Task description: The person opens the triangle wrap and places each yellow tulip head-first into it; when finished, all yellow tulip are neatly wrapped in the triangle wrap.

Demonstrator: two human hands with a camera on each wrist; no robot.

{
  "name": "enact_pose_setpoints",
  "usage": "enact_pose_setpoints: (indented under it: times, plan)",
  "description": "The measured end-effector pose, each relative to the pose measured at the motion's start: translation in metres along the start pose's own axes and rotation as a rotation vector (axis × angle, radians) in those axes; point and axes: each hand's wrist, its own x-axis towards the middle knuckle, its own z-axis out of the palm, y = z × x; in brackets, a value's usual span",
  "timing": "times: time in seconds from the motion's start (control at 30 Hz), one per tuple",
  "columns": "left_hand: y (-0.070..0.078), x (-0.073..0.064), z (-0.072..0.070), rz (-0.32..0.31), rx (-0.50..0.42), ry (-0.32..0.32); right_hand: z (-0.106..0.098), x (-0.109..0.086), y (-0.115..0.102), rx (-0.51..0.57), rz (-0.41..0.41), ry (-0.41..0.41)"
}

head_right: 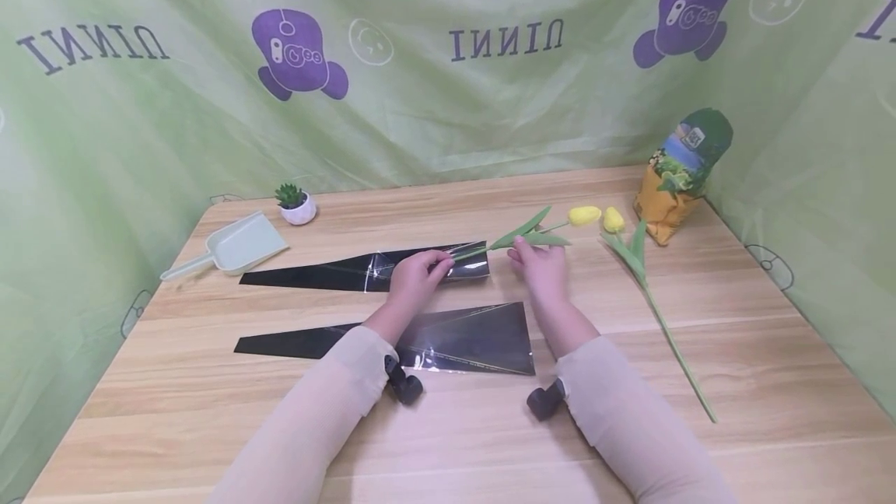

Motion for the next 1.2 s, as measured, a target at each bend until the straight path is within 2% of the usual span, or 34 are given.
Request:
enact_pose_setpoints:
  times: [0.2, 0.43, 0.87, 1.03, 1.2]
  plan:
    - [0.000, -0.001, 0.001, 0.002, 0.004, 0.009, -0.007, 0.003, -0.003, 0.081, -0.053, 0.073]
    - [0.000, -0.002, 0.000, 0.006, -0.019, 0.006, -0.006, 0.007, 0.001, 0.123, -0.056, 0.120]
    - [-0.001, -0.004, 0.000, 0.095, -0.032, 0.111, 0.019, 0.007, 0.020, 0.103, -0.102, 0.033]
    - [-0.001, -0.004, 0.000, 0.119, -0.030, 0.156, 0.028, 0.005, 0.027, 0.110, -0.084, 0.002]
    - [-0.001, -0.005, 0.000, 0.114, -0.031, 0.170, 0.033, 0.003, 0.031, 0.081, -0.053, -0.031]
